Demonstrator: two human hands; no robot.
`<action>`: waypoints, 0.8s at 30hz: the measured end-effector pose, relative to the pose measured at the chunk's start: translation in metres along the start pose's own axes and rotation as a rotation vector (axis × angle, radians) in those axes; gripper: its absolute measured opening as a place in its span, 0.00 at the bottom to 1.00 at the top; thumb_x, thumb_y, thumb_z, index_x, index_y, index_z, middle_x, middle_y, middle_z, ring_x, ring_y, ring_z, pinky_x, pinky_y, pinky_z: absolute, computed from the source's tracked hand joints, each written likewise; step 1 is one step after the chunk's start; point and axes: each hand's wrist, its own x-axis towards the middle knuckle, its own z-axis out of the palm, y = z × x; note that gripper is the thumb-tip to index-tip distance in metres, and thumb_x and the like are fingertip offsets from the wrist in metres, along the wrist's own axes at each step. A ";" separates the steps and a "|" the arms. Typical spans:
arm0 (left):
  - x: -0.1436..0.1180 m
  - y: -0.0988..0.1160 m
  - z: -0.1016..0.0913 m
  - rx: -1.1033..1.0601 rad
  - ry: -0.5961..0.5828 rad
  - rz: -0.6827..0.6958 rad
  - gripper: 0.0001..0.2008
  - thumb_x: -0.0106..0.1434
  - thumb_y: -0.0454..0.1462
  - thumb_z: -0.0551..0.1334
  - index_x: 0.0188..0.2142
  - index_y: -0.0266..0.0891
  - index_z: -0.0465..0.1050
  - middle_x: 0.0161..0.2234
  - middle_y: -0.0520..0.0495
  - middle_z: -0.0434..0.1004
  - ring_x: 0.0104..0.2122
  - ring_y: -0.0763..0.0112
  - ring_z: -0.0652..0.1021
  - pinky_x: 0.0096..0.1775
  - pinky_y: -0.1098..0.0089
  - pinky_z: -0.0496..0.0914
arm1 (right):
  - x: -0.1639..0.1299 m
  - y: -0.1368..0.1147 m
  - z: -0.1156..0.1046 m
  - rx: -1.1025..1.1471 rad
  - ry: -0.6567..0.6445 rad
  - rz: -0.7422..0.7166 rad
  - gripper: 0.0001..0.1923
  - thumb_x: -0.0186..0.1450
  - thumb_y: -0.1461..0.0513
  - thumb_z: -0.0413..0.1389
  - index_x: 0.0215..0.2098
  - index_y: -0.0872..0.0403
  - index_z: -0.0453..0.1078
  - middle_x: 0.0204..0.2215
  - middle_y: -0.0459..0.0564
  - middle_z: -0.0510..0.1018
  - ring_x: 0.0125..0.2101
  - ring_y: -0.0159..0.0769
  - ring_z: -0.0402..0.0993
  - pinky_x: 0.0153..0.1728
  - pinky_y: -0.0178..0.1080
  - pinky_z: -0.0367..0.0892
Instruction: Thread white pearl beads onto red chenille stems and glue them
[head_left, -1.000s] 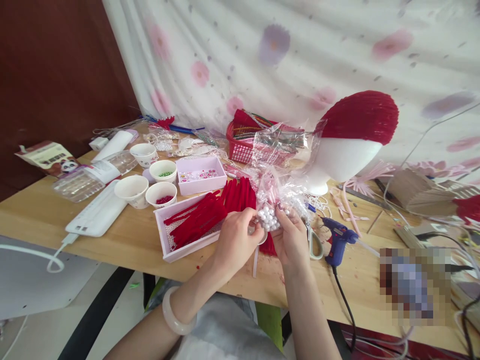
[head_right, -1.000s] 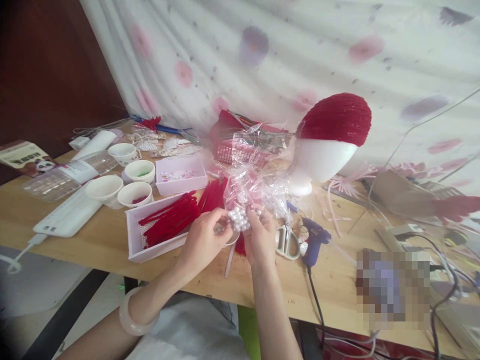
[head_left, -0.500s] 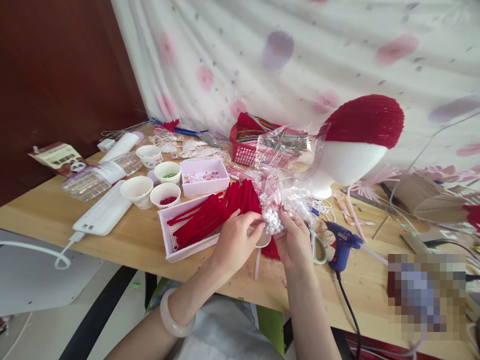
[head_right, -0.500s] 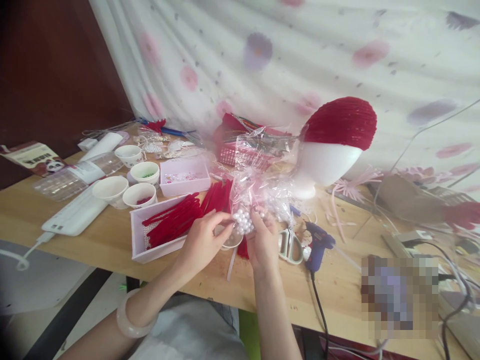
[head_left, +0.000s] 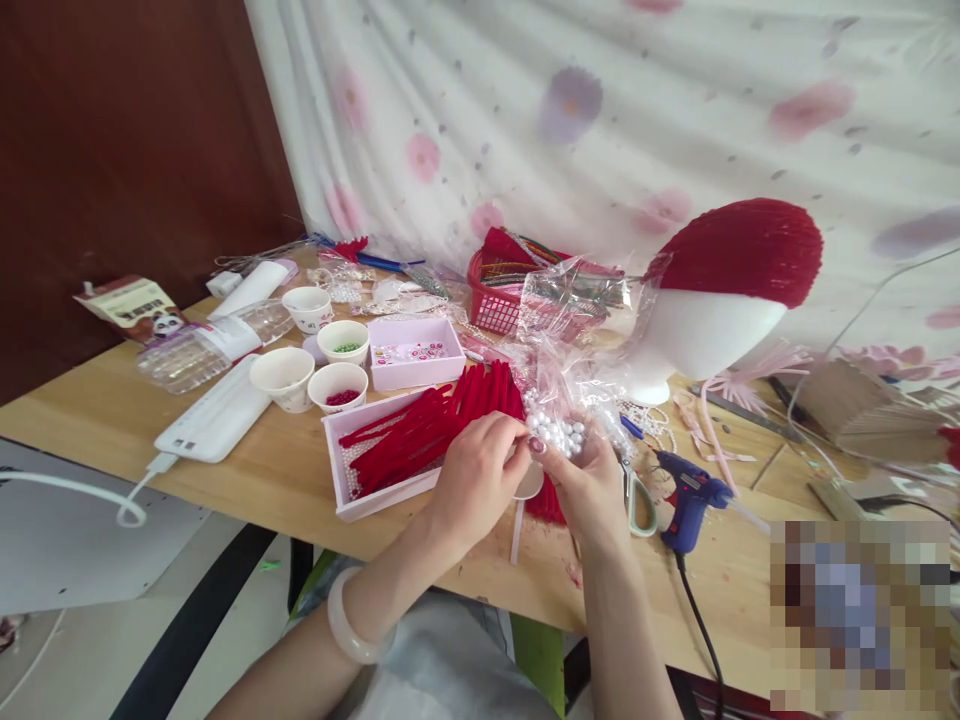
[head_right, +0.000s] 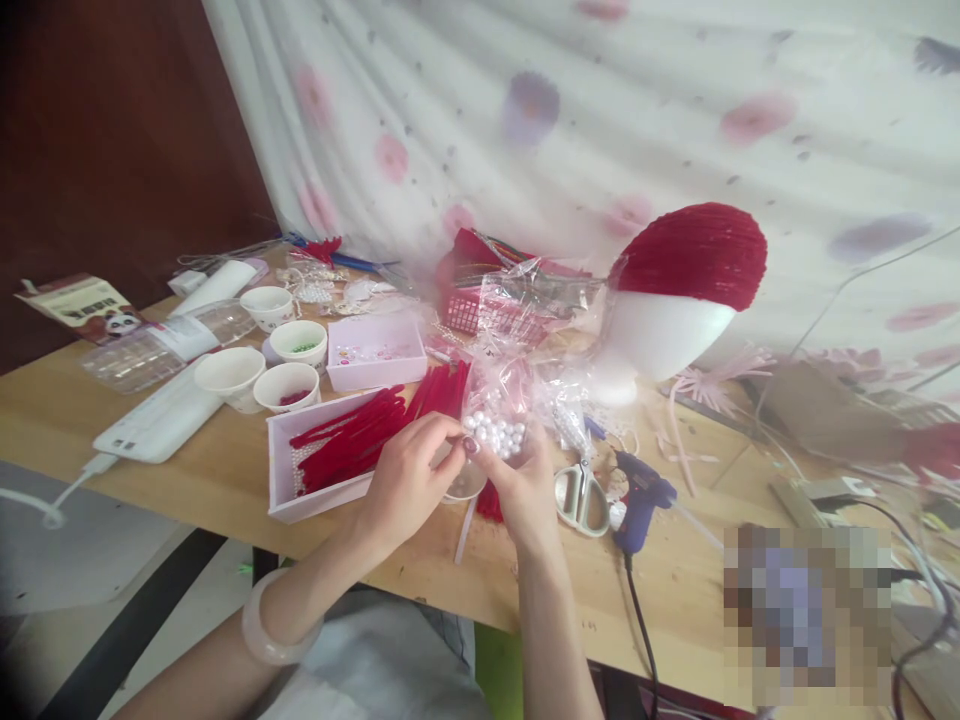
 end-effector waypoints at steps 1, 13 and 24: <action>0.000 0.000 0.001 -0.004 0.004 -0.005 0.07 0.65 0.28 0.56 0.33 0.40 0.67 0.32 0.47 0.76 0.34 0.65 0.77 0.38 0.66 0.71 | 0.000 0.000 0.000 -0.013 -0.015 -0.015 0.24 0.52 0.63 0.72 0.45 0.49 0.71 0.38 0.46 0.81 0.38 0.39 0.76 0.42 0.40 0.70; -0.003 -0.001 0.006 -0.089 0.022 -0.141 0.06 0.65 0.30 0.55 0.32 0.41 0.65 0.31 0.49 0.77 0.33 0.67 0.77 0.37 0.67 0.70 | -0.001 0.002 -0.001 -0.067 -0.052 -0.060 0.13 0.61 0.61 0.66 0.43 0.48 0.73 0.39 0.47 0.80 0.41 0.41 0.76 0.47 0.44 0.69; 0.000 -0.002 0.001 -0.202 -0.072 -0.230 0.07 0.65 0.29 0.56 0.36 0.40 0.71 0.35 0.48 0.81 0.36 0.67 0.80 0.39 0.68 0.73 | 0.000 0.006 -0.007 -0.034 -0.021 -0.024 0.19 0.58 0.56 0.68 0.46 0.48 0.72 0.41 0.49 0.80 0.41 0.42 0.76 0.45 0.44 0.70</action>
